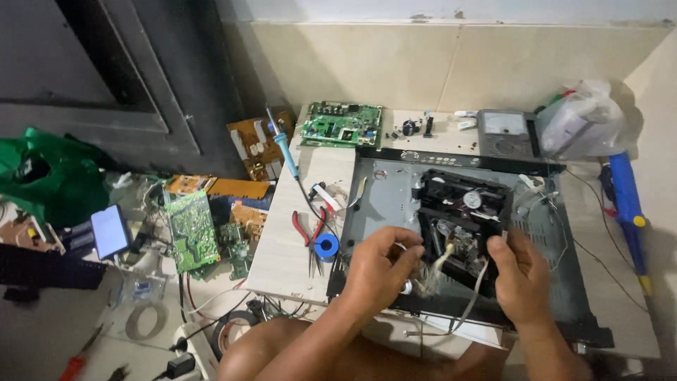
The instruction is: Removing a laser assembly from an electronic device by disconnecting various cables and wires.
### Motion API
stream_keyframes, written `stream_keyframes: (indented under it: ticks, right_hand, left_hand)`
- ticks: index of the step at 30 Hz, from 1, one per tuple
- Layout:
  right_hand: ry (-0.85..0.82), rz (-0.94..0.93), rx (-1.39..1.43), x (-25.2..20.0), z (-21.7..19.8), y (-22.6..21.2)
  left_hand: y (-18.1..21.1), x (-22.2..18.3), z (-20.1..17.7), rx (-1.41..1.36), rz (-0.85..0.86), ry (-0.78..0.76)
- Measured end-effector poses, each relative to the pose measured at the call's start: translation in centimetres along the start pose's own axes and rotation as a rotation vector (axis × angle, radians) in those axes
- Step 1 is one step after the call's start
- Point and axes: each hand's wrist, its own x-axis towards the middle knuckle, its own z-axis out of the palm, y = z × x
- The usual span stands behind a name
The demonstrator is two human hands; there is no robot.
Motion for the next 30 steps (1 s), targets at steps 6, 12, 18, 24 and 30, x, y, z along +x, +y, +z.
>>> stream_keyframes:
  ticks: [6, 12, 18, 24, 30]
  right_hand:
    - [0.016, -0.027, -0.012, 0.2, 0.1, 0.5]
    - [0.036, 0.006, -0.048, -0.1, -0.2, 1.6]
    - [0.112, 0.019, -0.062, 0.3, 0.2, 1.0]
    - [0.138, 0.045, -0.169, -0.1, 0.7, -0.6]
    - [0.140, 0.017, -0.087, 0.3, -0.1, 1.9]
  left_hand:
    - [0.4, 0.2, -0.6, 0.072, 0.017, 0.025]
    - [0.3, -0.8, 1.3, 0.099, 0.000, -0.097]
    - [0.3, -0.9, 0.4, 0.092, 0.086, -0.043]
    - [-0.1, -0.2, -0.1, 0.125, -0.020, -0.123]
    - [0.0, -0.3, -0.2, 0.212, -0.058, -0.169]
